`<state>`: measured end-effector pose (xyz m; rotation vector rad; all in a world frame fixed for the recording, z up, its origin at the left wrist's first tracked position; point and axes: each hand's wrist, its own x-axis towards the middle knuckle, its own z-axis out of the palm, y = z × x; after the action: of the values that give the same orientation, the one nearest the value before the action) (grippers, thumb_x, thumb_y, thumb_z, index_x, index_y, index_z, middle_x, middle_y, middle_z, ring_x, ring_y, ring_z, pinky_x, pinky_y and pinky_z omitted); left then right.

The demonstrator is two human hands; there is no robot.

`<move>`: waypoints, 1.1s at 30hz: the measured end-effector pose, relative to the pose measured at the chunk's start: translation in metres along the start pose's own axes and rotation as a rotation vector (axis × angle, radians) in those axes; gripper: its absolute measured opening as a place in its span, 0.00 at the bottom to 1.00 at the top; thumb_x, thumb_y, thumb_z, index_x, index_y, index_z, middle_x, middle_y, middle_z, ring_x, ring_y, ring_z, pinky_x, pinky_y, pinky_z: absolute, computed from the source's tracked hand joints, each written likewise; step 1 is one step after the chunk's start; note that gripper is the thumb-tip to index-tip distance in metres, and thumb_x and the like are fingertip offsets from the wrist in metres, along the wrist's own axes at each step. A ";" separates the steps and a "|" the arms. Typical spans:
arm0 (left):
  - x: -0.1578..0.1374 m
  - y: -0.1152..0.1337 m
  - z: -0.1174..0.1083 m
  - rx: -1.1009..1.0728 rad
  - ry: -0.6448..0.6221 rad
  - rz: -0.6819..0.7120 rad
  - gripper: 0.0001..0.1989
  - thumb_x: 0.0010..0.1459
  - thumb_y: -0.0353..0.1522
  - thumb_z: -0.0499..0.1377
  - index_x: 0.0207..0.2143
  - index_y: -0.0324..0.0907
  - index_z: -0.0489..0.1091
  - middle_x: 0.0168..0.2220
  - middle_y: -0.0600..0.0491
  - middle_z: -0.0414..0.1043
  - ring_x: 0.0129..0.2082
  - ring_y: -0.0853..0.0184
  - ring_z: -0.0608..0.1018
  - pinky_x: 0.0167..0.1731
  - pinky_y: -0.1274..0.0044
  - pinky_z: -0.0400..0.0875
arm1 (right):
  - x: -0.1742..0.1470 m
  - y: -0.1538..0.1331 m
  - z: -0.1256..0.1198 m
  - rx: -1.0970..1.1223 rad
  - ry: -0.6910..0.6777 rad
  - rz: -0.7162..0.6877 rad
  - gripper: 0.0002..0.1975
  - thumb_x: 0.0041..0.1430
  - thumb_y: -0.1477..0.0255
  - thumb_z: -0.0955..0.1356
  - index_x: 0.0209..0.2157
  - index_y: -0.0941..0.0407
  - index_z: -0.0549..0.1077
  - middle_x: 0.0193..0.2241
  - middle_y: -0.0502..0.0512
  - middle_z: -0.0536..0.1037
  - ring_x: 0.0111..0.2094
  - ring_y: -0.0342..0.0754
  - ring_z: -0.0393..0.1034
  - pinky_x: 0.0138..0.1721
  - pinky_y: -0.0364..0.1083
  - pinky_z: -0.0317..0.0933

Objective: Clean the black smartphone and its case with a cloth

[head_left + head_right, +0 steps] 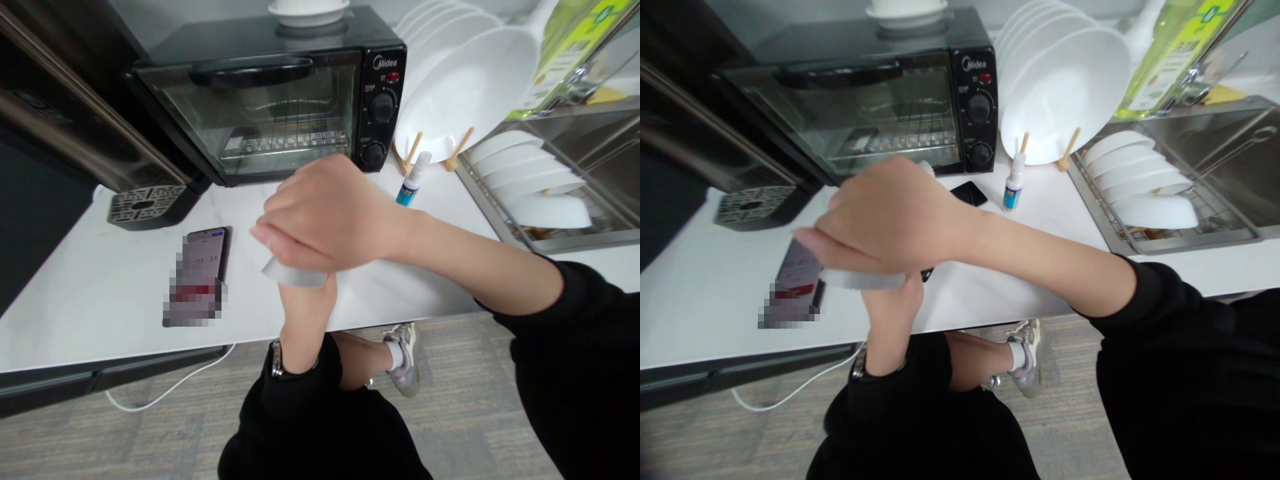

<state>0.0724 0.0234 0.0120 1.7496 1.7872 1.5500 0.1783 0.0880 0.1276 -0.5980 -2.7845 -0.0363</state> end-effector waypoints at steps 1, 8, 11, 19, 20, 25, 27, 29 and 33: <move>0.001 0.001 -0.001 0.054 0.010 0.004 0.03 0.59 0.34 0.60 0.32 0.45 0.71 0.30 0.49 0.77 0.44 0.54 0.83 0.45 0.67 0.77 | 0.000 0.003 0.000 0.020 0.004 0.059 0.33 0.77 0.63 0.49 0.37 0.58 0.81 0.36 0.58 0.81 0.38 0.49 0.73 0.39 0.49 0.54; 0.002 0.002 -0.003 0.089 0.070 0.099 0.04 0.60 0.34 0.57 0.37 0.45 0.70 0.39 0.44 0.79 0.51 0.51 0.80 0.48 0.63 0.75 | 0.000 0.002 0.000 -0.003 0.028 -0.001 0.34 0.77 0.62 0.49 0.36 0.58 0.81 0.35 0.58 0.81 0.40 0.50 0.74 0.40 0.50 0.55; 0.001 -0.001 -0.002 0.126 0.052 0.090 0.04 0.60 0.34 0.58 0.32 0.45 0.70 0.33 0.47 0.78 0.43 0.53 0.82 0.44 0.66 0.76 | 0.000 0.005 -0.001 -0.002 0.020 0.063 0.35 0.77 0.63 0.48 0.37 0.59 0.81 0.35 0.58 0.82 0.39 0.50 0.75 0.39 0.50 0.55; -0.003 -0.001 0.001 0.035 0.132 0.088 0.11 0.59 0.35 0.60 0.45 0.44 0.72 0.42 0.45 0.80 0.50 0.54 0.80 0.49 0.66 0.75 | 0.000 0.004 -0.002 -0.026 0.006 0.015 0.35 0.76 0.61 0.48 0.36 0.56 0.81 0.36 0.58 0.83 0.40 0.51 0.75 0.38 0.51 0.55; -0.002 0.000 0.000 0.052 0.104 0.080 0.07 0.60 0.35 0.60 0.41 0.45 0.72 0.38 0.46 0.79 0.47 0.54 0.81 0.47 0.66 0.75 | 0.000 0.006 -0.002 -0.016 0.004 0.052 0.35 0.76 0.62 0.48 0.36 0.56 0.82 0.36 0.58 0.83 0.39 0.50 0.75 0.38 0.51 0.54; -0.001 0.001 -0.003 0.111 0.021 -0.039 0.13 0.61 0.36 0.59 0.24 0.46 0.64 0.21 0.54 0.67 0.27 0.62 0.77 0.33 0.71 0.73 | -0.001 0.007 -0.002 0.035 0.043 0.149 0.33 0.76 0.65 0.49 0.36 0.57 0.82 0.35 0.58 0.82 0.37 0.48 0.74 0.40 0.50 0.55; -0.003 0.000 -0.002 0.074 0.071 -0.013 0.06 0.60 0.37 0.61 0.32 0.45 0.69 0.29 0.49 0.75 0.38 0.56 0.81 0.41 0.67 0.76 | -0.001 0.003 0.000 0.010 0.030 0.028 0.33 0.76 0.63 0.49 0.35 0.58 0.81 0.34 0.58 0.82 0.38 0.49 0.73 0.39 0.50 0.55; -0.003 -0.001 -0.001 0.069 0.093 0.013 0.07 0.59 0.37 0.61 0.37 0.44 0.70 0.35 0.47 0.78 0.45 0.53 0.81 0.46 0.65 0.76 | 0.000 0.003 0.002 0.010 0.045 0.024 0.34 0.76 0.62 0.50 0.34 0.57 0.81 0.33 0.57 0.81 0.37 0.49 0.73 0.38 0.50 0.55; -0.001 0.004 -0.003 0.138 0.011 -0.030 0.15 0.62 0.37 0.58 0.23 0.46 0.63 0.19 0.54 0.68 0.25 0.63 0.77 0.31 0.72 0.73 | 0.000 0.010 0.002 0.085 0.099 0.211 0.31 0.76 0.65 0.51 0.35 0.56 0.82 0.34 0.57 0.83 0.36 0.47 0.74 0.40 0.49 0.57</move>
<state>0.0725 0.0204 0.0158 1.7682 1.9594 1.4594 0.1814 0.0974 0.1256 -0.8405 -2.5991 0.0933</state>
